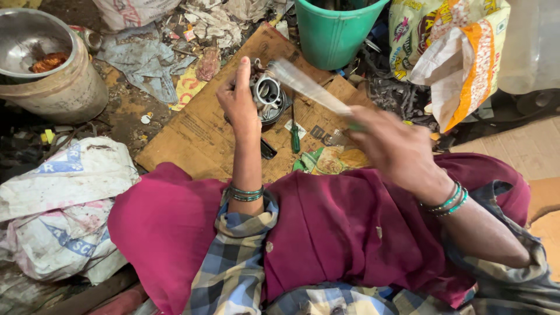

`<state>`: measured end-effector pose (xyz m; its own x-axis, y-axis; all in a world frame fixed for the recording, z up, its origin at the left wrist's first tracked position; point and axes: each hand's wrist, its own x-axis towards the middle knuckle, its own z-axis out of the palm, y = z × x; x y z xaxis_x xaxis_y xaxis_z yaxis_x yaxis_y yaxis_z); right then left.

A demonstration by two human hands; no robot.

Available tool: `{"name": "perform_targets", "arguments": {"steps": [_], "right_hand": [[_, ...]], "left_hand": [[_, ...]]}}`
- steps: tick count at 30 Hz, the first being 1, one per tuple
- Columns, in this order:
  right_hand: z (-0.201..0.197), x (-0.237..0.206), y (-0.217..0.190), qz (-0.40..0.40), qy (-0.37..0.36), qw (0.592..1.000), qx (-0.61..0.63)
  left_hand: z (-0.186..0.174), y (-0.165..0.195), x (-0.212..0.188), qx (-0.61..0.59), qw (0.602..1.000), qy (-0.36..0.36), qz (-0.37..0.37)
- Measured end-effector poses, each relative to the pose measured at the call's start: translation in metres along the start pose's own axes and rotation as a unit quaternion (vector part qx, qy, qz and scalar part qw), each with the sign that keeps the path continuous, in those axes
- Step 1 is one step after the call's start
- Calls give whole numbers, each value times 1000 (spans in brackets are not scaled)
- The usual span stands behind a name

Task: The person sits on the floor of a cluttered repair workshop and uses a screwdriver to work on a small engine carburetor, repeatedly turning screws and repositioning the carburetor body while holding it in one hand. A round metal plate and other small parts lie on the cardboard work mat nearby.

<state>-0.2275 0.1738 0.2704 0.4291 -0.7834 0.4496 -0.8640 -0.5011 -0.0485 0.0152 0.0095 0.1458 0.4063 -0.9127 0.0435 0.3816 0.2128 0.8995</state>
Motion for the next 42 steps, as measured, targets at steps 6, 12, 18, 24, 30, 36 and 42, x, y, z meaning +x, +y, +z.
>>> {"name": "perform_targets", "arguments": {"steps": [6, 12, 18, 24, 30, 36, 42], "right_hand": [[-12, 0, -6, -6, 81, 994, 79], [-4, 13, -13, -12, -31, 999, -9], [-19, -2, -9, 15, 74, 995, 69], [-2, 12, -15, 5, -51, 999, 4], [-15, -4, -10, 4, 89, 994, 67], [3, 6, -11, -8, -70, 997, -15], [-10, 6, -11, -36, 160, 980, 110]], "left_hand": [[3, -10, 3, -23, 1000, 6, -8], [-4, -20, 6, -11, 1000, 17, -14], [1, -18, 5, 9, 1000, 19, 2], [-2, -12, 1, 65, 998, 19, -5], [-1, -17, 3, 58, 997, 14, 37], [0, -14, -1, 89, 995, 40, 4], [2, -11, 2, 38, 999, 22, 5]]}}
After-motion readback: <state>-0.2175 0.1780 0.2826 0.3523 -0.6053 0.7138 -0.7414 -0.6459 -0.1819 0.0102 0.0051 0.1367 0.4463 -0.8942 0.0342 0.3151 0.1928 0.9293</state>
